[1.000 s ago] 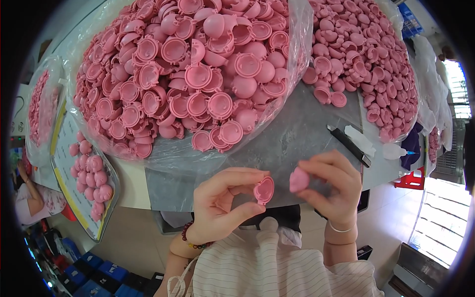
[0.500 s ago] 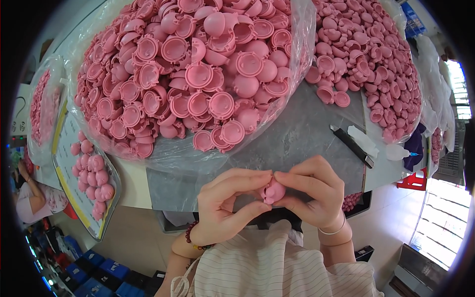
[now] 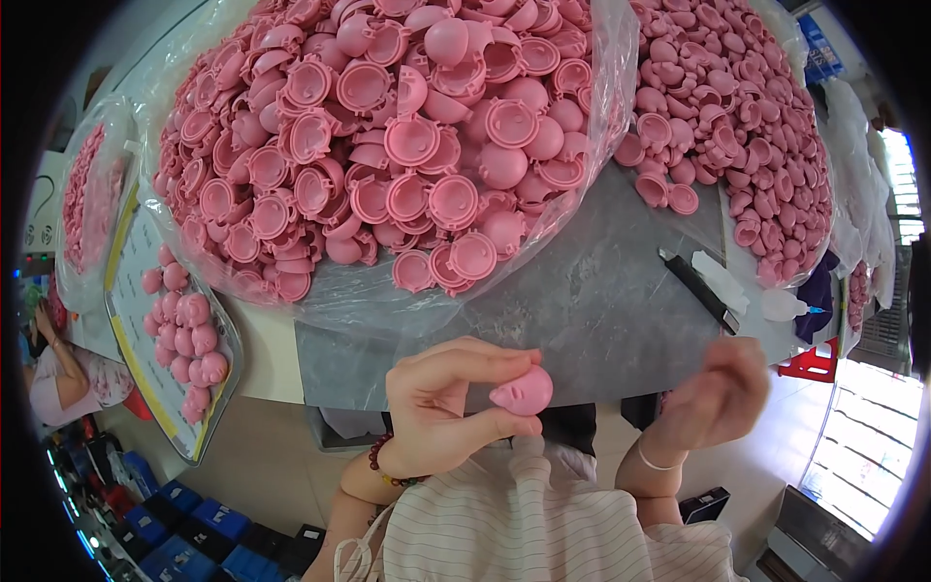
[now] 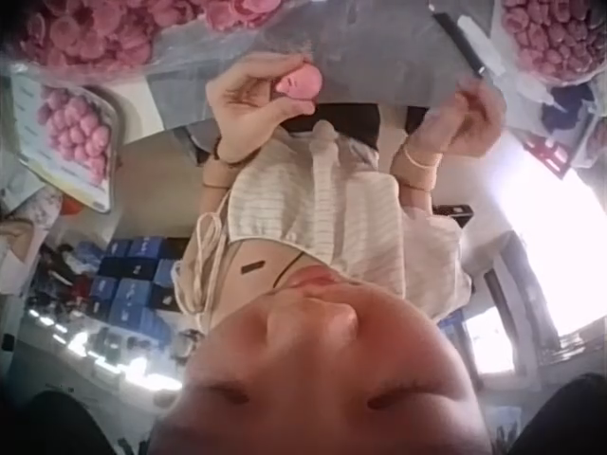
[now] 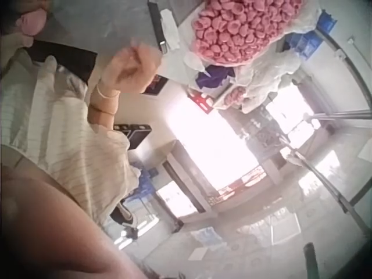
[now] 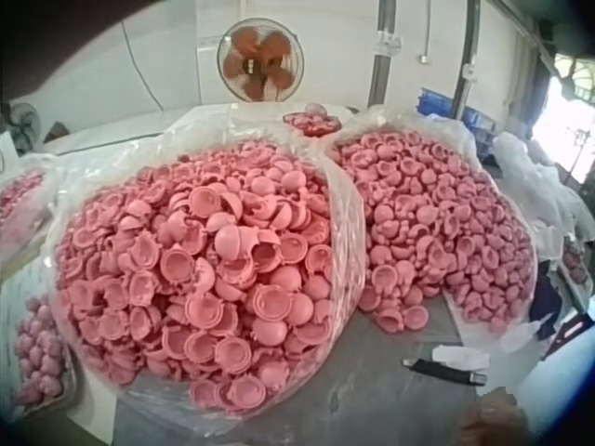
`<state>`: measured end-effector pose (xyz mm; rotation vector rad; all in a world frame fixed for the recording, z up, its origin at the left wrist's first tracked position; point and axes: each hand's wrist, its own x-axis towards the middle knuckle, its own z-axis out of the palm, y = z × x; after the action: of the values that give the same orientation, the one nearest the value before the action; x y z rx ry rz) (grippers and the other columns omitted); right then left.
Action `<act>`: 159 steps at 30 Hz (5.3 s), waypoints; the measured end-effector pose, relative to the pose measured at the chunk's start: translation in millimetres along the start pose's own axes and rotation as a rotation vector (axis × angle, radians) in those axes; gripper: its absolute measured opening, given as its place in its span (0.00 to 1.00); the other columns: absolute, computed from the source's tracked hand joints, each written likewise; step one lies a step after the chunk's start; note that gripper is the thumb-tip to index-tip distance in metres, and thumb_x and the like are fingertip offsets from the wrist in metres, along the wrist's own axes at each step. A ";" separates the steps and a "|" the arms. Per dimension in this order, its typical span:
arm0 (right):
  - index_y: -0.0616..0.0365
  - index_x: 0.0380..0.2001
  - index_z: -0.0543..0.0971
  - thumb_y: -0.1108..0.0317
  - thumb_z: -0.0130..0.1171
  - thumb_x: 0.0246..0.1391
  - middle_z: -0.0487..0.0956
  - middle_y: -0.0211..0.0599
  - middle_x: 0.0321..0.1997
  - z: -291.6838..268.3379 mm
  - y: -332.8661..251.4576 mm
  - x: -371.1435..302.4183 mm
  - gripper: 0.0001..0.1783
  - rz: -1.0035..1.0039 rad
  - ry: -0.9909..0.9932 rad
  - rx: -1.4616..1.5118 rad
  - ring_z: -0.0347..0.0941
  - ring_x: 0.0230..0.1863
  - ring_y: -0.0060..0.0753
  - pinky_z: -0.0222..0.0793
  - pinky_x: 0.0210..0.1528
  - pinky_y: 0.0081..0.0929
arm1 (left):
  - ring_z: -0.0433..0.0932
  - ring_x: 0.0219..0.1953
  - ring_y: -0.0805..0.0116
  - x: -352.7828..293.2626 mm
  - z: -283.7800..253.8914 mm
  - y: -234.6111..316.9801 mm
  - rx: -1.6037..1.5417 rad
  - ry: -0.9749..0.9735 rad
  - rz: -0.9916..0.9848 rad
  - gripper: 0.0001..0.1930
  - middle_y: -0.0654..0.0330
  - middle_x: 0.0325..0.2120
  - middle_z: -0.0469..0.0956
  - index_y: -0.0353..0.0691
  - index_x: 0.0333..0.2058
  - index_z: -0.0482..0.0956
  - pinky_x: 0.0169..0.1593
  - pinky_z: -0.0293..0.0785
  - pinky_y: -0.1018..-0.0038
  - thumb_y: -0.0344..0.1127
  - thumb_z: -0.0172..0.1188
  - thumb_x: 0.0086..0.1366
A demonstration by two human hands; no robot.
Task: Assembling two pink plastic hemispherical halves into a ball using glue.
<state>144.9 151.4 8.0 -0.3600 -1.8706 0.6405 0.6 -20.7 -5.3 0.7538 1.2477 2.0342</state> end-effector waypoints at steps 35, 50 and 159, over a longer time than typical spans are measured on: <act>0.66 0.33 0.69 0.52 0.58 0.41 0.74 0.37 0.20 20.4 -13.1 -7.3 0.26 0.614 -0.271 0.324 0.64 0.19 0.17 0.56 0.23 0.11 | 0.69 0.41 0.57 -30.0 -102.6 95.5 1.540 0.767 0.274 0.13 0.58 0.34 0.74 0.35 0.34 0.73 0.48 0.60 0.69 0.28 0.57 0.47; 0.66 0.32 0.69 0.47 0.54 0.43 0.73 0.35 0.18 23.3 -13.0 -9.1 0.28 0.516 -0.248 0.269 0.63 0.16 0.15 0.50 0.16 0.09 | 0.64 0.33 0.63 8.1 -73.5 59.2 1.793 0.629 0.344 0.12 0.63 0.28 0.69 0.42 0.28 0.75 0.38 0.60 0.69 0.33 0.63 0.41; 0.63 0.29 0.73 0.74 0.55 0.39 0.73 0.34 0.27 22.8 6.6 93.7 0.10 0.255 -0.739 -0.216 0.67 0.27 0.25 0.62 0.31 0.20 | 0.73 0.36 0.64 -23.3 -4.6 20.5 -0.259 0.069 -0.120 0.26 0.46 0.35 0.69 0.33 0.36 0.66 0.38 0.71 0.76 0.34 0.68 0.39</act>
<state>88.0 200.1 69.1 -0.5594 -2.6385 0.8148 7.7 -48.1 8.2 0.4797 1.0134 2.0852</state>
